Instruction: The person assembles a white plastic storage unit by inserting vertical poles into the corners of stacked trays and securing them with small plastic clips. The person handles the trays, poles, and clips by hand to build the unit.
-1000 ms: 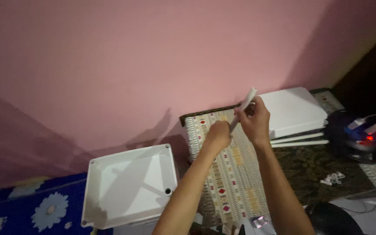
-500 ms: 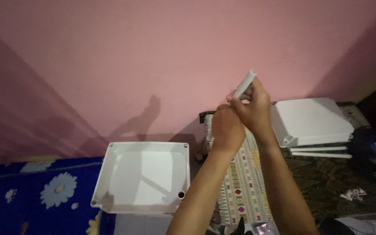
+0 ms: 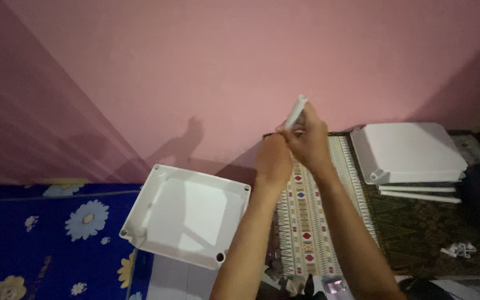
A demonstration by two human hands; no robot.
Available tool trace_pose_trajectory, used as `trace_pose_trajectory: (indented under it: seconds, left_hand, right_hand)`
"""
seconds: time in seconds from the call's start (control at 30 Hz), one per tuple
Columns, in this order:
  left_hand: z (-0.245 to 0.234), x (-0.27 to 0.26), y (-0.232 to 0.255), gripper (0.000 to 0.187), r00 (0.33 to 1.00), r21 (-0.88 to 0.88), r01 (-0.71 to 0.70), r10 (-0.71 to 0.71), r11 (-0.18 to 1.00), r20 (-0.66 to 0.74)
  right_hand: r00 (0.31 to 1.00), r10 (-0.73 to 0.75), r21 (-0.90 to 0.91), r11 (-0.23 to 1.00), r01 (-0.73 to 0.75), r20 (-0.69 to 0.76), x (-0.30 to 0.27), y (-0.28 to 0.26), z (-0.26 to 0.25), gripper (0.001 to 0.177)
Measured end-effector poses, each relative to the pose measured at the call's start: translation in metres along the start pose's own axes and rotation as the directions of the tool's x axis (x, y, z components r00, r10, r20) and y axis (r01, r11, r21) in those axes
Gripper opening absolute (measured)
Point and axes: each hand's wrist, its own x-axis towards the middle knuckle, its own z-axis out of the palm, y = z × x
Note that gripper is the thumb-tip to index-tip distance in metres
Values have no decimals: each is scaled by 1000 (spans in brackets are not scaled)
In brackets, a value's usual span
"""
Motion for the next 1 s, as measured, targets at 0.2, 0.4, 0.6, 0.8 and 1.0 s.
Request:
trace_pose_trajectory:
  seconds: [0.2, 0.4, 0.6, 0.8, 1.0]
  left_hand:
    - [11, -9, -40, 23, 959, 47, 279, -281, 959, 40]
    - [12, -24, -81, 18, 946, 128, 323, -325, 938, -8]
    - [15, -46, -96, 23, 957, 35, 254, -246, 967, -153]
    - [8, -56, -87, 14, 946, 78, 278, -258, 957, -195]
    - [10, -69, -88, 13, 924, 81, 350, -329, 933, -195]
  right_hand:
    - [998, 3, 34, 999, -5, 61, -25, 24, 28, 40]
    - [991, -23, 108, 994, 9, 131, -44, 32, 50, 35]
    - [986, -57, 300, 954, 8, 156, -54, 38, 66, 28]
    - [974, -52, 210, 978, 6, 219, -60, 28, 65, 39]
    - [950, -7, 128, 991, -35, 313, -69, 20, 63, 34]
